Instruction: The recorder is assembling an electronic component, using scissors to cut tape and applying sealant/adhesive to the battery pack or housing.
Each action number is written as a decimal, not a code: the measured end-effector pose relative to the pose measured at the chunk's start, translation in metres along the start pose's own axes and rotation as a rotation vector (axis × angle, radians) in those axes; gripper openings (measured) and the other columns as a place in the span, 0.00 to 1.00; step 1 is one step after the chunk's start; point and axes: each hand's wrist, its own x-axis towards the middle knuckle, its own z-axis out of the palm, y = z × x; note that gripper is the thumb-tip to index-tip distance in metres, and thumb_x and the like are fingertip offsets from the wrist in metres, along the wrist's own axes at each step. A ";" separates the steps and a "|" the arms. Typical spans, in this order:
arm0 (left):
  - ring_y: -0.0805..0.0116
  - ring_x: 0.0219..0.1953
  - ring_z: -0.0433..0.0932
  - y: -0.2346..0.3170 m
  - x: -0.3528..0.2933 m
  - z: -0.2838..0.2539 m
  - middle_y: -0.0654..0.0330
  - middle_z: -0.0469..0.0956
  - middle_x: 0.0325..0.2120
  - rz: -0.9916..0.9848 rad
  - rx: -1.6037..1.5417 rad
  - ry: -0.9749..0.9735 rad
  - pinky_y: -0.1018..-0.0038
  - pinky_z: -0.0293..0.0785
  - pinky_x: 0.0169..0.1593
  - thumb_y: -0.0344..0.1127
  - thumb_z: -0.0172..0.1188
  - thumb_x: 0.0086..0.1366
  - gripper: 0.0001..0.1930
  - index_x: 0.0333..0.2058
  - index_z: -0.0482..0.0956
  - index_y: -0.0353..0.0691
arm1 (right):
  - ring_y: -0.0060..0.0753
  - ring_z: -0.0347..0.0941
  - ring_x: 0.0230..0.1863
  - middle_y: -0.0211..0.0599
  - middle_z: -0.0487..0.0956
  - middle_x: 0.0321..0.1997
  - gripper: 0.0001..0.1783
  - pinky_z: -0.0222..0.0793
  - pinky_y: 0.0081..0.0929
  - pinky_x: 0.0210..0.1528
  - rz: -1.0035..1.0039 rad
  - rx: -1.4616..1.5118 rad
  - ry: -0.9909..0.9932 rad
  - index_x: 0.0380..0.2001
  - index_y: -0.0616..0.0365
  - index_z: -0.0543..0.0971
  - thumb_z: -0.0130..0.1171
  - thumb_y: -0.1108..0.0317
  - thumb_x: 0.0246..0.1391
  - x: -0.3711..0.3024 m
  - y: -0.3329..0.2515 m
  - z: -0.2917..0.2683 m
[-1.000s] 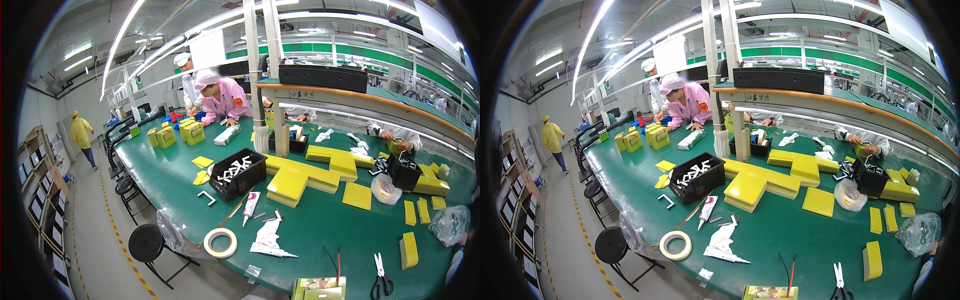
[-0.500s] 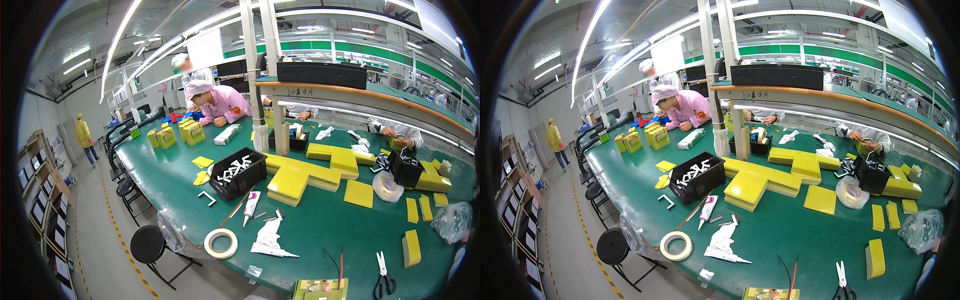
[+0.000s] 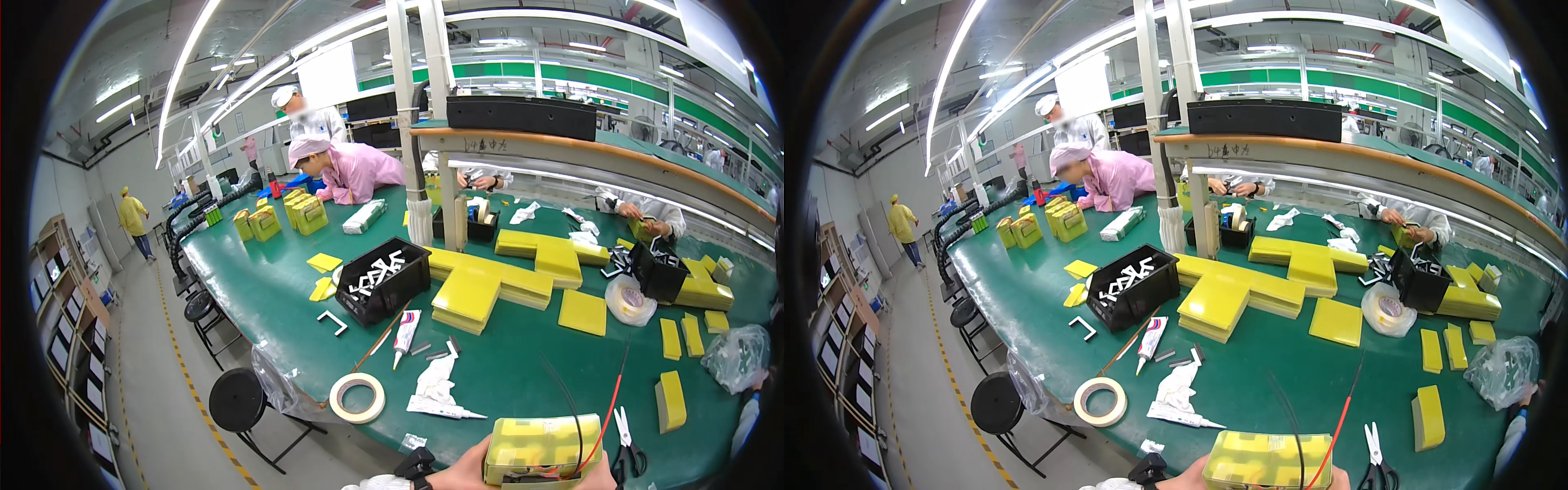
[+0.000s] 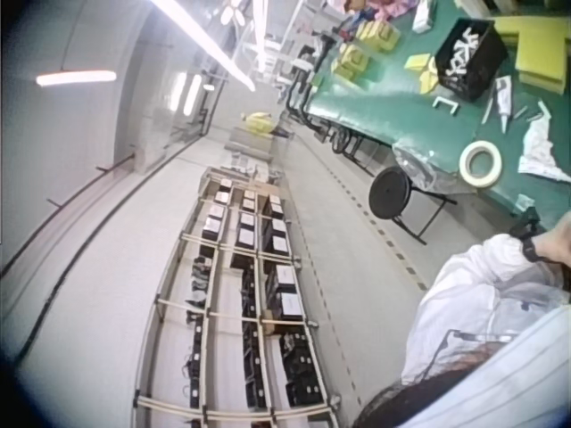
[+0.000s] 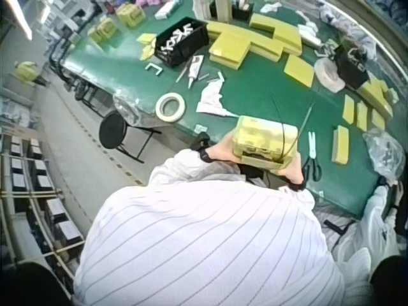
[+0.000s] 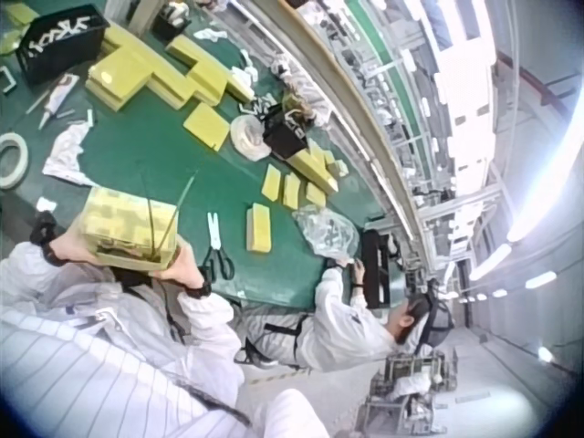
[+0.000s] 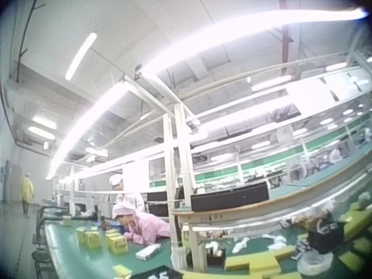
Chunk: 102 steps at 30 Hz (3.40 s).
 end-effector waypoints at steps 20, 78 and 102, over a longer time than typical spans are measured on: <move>0.61 0.50 0.72 -0.023 0.009 -0.024 0.50 0.70 0.50 -0.250 0.043 -0.003 0.66 0.70 0.53 0.34 0.74 0.44 0.40 0.55 0.62 0.34 | 0.38 0.69 0.54 0.44 0.73 0.54 0.38 0.65 0.31 0.56 -0.080 -0.170 -0.090 0.52 0.64 0.70 0.73 0.64 0.36 0.048 0.030 -0.015; 0.69 0.46 0.70 -0.050 0.022 -0.020 0.54 0.73 0.46 -0.146 0.609 0.474 0.76 0.63 0.52 0.27 0.50 0.66 0.16 0.51 0.66 0.28 | 0.51 0.75 0.42 0.58 0.75 0.47 0.25 0.73 0.34 0.45 -0.175 -0.579 0.501 0.48 0.76 0.70 0.50 0.84 0.40 -0.004 0.031 0.050; 0.81 0.27 0.64 -0.011 0.042 -0.006 0.66 0.72 0.25 0.175 0.460 0.721 0.82 0.62 0.33 0.34 0.52 0.68 0.12 0.31 0.74 0.28 | 0.41 0.80 0.32 0.48 0.81 0.35 0.19 0.77 0.27 0.33 -0.566 -0.473 1.001 0.40 0.67 0.79 0.64 0.81 0.38 0.035 -0.005 0.046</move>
